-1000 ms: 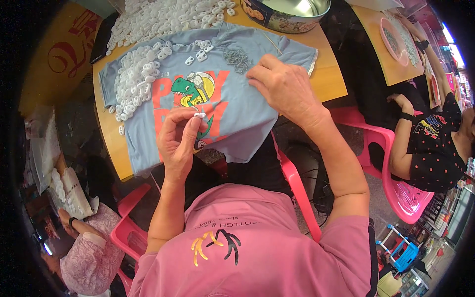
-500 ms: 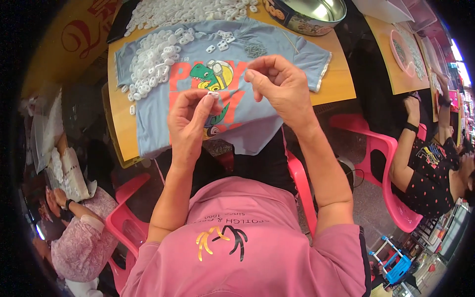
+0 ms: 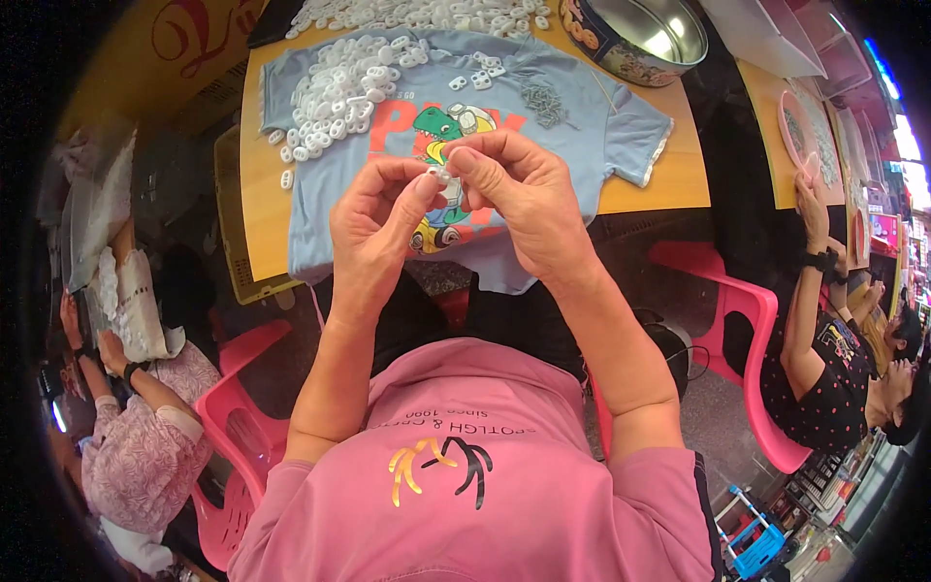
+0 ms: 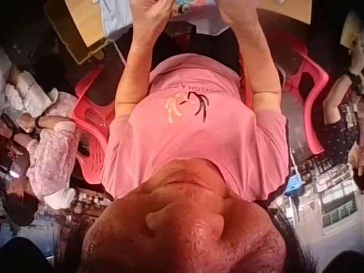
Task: Assembling small plastic rings and metal components onto a t-shirt manually.
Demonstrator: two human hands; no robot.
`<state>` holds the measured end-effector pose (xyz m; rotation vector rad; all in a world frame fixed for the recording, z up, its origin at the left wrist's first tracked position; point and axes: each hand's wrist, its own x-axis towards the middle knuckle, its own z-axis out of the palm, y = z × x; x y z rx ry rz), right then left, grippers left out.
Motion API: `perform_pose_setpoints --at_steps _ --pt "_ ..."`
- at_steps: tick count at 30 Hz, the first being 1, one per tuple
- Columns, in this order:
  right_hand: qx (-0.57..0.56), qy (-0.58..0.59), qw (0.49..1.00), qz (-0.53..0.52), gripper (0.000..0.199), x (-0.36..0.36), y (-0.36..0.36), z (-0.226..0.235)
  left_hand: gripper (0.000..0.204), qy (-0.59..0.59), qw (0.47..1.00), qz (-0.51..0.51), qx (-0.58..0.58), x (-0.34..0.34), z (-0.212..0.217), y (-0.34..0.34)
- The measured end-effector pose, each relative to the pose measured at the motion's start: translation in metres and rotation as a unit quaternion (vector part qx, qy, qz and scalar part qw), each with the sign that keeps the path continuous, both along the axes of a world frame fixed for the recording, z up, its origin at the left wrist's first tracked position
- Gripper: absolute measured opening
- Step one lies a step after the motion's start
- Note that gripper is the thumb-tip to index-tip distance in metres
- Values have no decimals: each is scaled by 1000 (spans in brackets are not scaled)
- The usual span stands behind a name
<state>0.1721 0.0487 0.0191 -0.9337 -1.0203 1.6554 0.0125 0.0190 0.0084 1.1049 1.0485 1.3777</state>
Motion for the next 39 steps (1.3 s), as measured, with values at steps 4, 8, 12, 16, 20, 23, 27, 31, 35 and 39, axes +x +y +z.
perform_pose_setpoints --at_steps 4,8,12,16,20,23,27,31,35,39 --pt "-37 27 999 2 20 -6 -5 -1 14 -3 1000 -2 2 -2 1 -4" --pt "-45 37 998 13 21 -7 -8 -2 14 -5 1000 -8 -6 -4 3 -5" --pt "-41 40 998 20 21 -6 -9 0 14 -25 999 -13 -16 -3 5 -6" --pt "-30 29 999 -4 20 -9 -11 2 14 -19 1000 -16 -13 -3 5 -5" --pt "10 -16 1000 -4 19 -8 -11 1 13 -18 1000 -10 -23 -2 7 -6" --pt "50 -47 997 -18 18 -8 -12 -2 13 -23 999 -3 -26 2 10 -7" --pt "83 -77 993 -45 16 -13 -15 -7 13 21 1000 16 17 5 2 -7" --pt "96 -47 991 -84 15 -22 -20 -8 12 -4 999 36 5 13 5 -9" --pt "50 -38 988 -144 15 -38 -20 -11 13 -42 997 62 -25 16 -3 -3" --pt "54 -47 988 -139 16 -43 -8 -24 17 -110 991 37 -63 7 -13 7"
